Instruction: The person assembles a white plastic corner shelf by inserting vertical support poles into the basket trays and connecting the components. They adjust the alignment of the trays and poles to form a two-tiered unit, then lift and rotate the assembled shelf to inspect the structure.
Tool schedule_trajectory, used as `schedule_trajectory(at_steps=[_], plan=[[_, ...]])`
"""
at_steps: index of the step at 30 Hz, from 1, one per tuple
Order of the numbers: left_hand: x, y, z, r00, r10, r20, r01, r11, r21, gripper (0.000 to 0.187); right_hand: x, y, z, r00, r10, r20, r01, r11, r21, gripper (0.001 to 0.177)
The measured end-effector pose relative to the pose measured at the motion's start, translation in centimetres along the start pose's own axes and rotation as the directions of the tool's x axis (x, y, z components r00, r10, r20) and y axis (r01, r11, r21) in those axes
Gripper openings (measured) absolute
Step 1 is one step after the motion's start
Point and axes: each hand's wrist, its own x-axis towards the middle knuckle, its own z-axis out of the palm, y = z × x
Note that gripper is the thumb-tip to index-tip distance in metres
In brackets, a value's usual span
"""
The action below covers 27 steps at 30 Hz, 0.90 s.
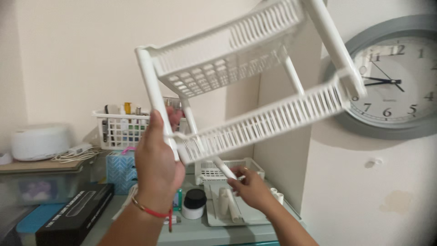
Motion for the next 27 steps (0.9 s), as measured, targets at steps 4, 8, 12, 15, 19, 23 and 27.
schedule_trajectory(at_steps=[4, 8, 12, 15, 19, 23, 27], plan=[[1.1, 0.2, 0.9, 1.000, -0.016, -0.025, 0.014, 0.997, -0.078, 0.040, -1.1, -2.3, 0.9, 0.988, -0.136, 0.068, 0.107, 0.940, 0.325, 0.036], [1.4, 0.2, 1.2, 0.997, -0.017, -0.070, 0.007, 0.991, -0.136, 0.037, -2.2, -3.2, 1.4, 0.992, -0.085, 0.093, 0.036, 0.899, 0.437, 0.035], [1.8, -0.5, 1.3, 1.000, 0.029, -0.009, -0.030, 0.989, -0.148, 0.036, -2.1, -3.8, 2.1, 0.994, -0.049, 0.096, 0.002, 0.897, 0.442, 0.035], [1.1, -0.9, 1.5, 0.998, 0.059, -0.017, -0.060, 0.994, -0.090, 0.036, -1.9, -3.7, 2.7, 0.988, -0.097, 0.117, 0.023, 0.857, 0.515, 0.035], [-0.1, -1.8, 2.3, 0.995, -0.005, -0.101, 0.004, 1.000, -0.012, 0.036, -1.0, -2.0, 3.7, 0.985, -0.096, 0.144, -0.019, 0.768, 0.640, 0.034], [-2.4, -4.5, 3.2, 0.965, 0.257, 0.050, -0.256, 0.892, 0.373, 0.047, 0.8, 1.7, 5.0, 0.988, -0.114, 0.104, 0.027, 0.790, 0.612, 0.033], [-5.7, -8.3, 5.6, 0.905, 0.395, 0.160, -0.413, 0.723, 0.553, 0.036, 3.6, 2.5, 6.7, 0.950, -0.285, -0.126, 0.310, 0.906, 0.287, 0.029]])
